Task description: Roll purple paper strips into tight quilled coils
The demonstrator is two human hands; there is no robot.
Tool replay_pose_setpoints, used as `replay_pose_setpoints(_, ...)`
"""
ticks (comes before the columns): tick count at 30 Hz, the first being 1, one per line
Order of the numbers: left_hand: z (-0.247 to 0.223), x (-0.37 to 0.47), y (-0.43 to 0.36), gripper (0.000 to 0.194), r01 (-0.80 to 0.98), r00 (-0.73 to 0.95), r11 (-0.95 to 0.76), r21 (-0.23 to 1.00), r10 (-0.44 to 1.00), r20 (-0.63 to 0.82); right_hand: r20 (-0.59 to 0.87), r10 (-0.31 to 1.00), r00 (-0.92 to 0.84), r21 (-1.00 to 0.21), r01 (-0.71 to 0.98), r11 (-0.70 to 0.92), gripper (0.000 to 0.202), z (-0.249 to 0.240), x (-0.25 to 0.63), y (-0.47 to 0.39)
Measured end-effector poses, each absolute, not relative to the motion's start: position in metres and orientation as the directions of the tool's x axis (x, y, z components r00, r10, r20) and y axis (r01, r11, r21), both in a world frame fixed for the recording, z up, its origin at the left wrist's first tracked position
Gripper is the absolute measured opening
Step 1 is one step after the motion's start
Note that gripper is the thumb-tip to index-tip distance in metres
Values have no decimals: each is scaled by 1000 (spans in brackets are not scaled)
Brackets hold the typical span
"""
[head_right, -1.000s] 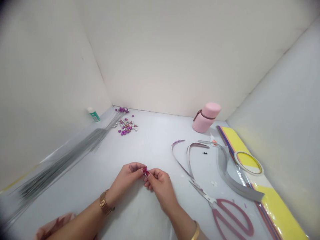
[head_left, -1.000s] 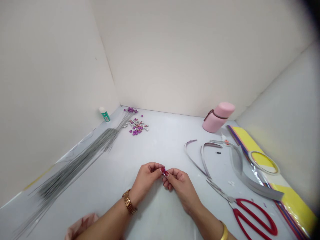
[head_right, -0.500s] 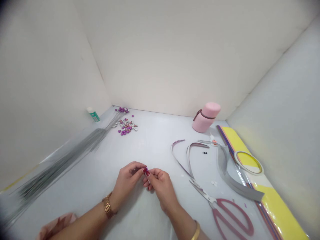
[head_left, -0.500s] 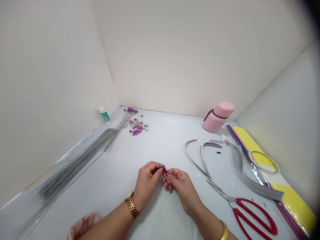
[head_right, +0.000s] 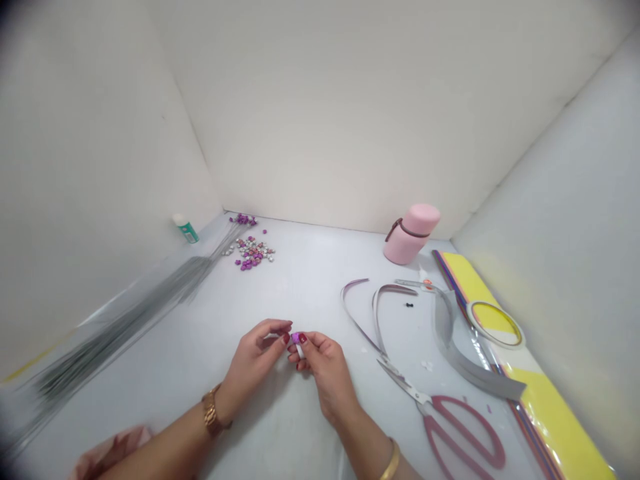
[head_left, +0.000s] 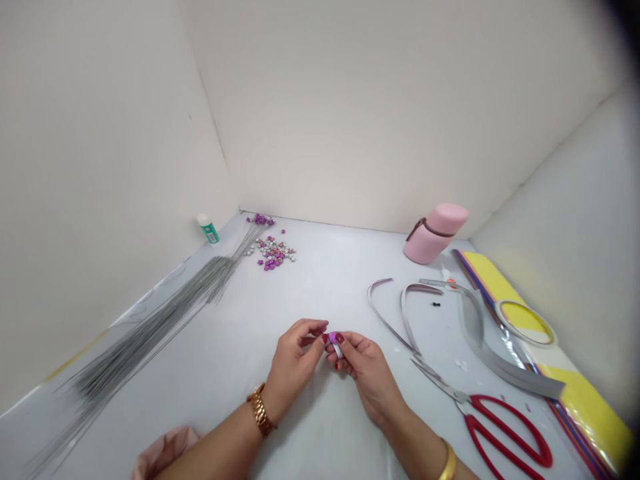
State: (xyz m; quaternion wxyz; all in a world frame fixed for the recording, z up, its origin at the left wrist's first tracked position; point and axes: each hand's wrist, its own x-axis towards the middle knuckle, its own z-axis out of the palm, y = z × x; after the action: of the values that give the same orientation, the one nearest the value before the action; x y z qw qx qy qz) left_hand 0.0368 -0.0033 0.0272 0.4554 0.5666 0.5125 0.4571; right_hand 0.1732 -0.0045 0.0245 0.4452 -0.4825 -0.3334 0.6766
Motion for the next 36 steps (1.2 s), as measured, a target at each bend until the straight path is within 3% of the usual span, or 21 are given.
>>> replay_pose_setpoints(9,29,43,-3,11,-77,56,147,986,988,-143,-320,940,-123,-918,-207,-339,22,22,171,-7)
replay_pose_setpoints(21,21,39,2,15,-9,59,190,982,980,-189,-296,953,-61,-952,-68,-300,17,24,174,-7)
replay_pose_setpoints(25,25,39,-1,11,71,25,125,990,992,-127,-318,946,-67,-943,-82,-323,18,24,172,-7)
replay_pose_setpoints(28,28,38,-4,12,182,27,-3,983,1000,-2,-338,938,-74,-932,-111,-345,18,24,171,-7)
replay_pose_setpoints(32,30,37,-7,19,414,122,-261,872,965,231,-336,938,-81,-925,-157,-345,22,24,170,-8)
replay_pose_setpoints(36,31,39,-9,21,458,197,-330,826,943,267,-322,944,-77,-924,-191,-331,24,23,170,-8)
